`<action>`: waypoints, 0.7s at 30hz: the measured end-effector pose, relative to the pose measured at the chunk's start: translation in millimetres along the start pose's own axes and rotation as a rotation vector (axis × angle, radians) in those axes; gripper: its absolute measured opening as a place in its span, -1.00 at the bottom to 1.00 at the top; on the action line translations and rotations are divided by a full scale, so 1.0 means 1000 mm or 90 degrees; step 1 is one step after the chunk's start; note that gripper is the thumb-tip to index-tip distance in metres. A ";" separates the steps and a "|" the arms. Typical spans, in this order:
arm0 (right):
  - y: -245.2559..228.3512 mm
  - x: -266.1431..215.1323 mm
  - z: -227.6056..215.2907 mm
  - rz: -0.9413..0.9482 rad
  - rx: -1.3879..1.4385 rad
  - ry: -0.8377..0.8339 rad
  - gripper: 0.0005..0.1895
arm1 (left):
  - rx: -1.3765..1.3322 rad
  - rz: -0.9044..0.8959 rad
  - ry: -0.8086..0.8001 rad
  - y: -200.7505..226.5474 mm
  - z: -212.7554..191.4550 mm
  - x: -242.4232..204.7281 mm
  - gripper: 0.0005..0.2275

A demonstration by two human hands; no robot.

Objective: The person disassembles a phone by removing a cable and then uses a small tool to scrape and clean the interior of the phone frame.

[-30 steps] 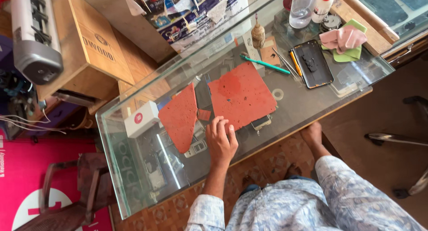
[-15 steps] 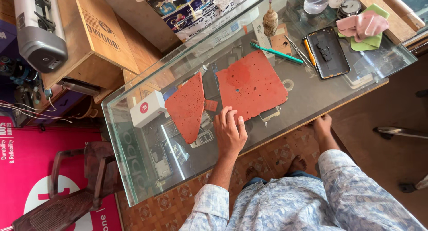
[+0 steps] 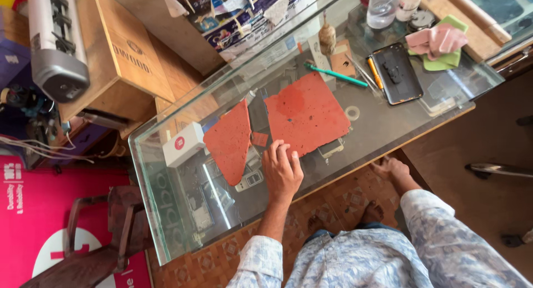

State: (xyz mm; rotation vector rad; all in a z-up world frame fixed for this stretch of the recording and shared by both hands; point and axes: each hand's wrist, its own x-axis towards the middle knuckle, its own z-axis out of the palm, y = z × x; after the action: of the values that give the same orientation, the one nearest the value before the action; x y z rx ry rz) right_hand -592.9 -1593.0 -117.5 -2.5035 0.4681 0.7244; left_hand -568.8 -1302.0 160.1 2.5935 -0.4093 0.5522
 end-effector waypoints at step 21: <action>0.118 -0.190 0.013 0.265 -0.051 -0.109 -0.35 | -0.019 0.046 -0.023 -0.003 -0.007 0.000 -0.77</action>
State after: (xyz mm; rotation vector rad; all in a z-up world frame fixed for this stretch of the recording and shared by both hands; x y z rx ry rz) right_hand -802.9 -1647.2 -60.8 -2.4109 0.9280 1.1237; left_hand -569.6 -1296.8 164.6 2.5719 -0.5216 0.5213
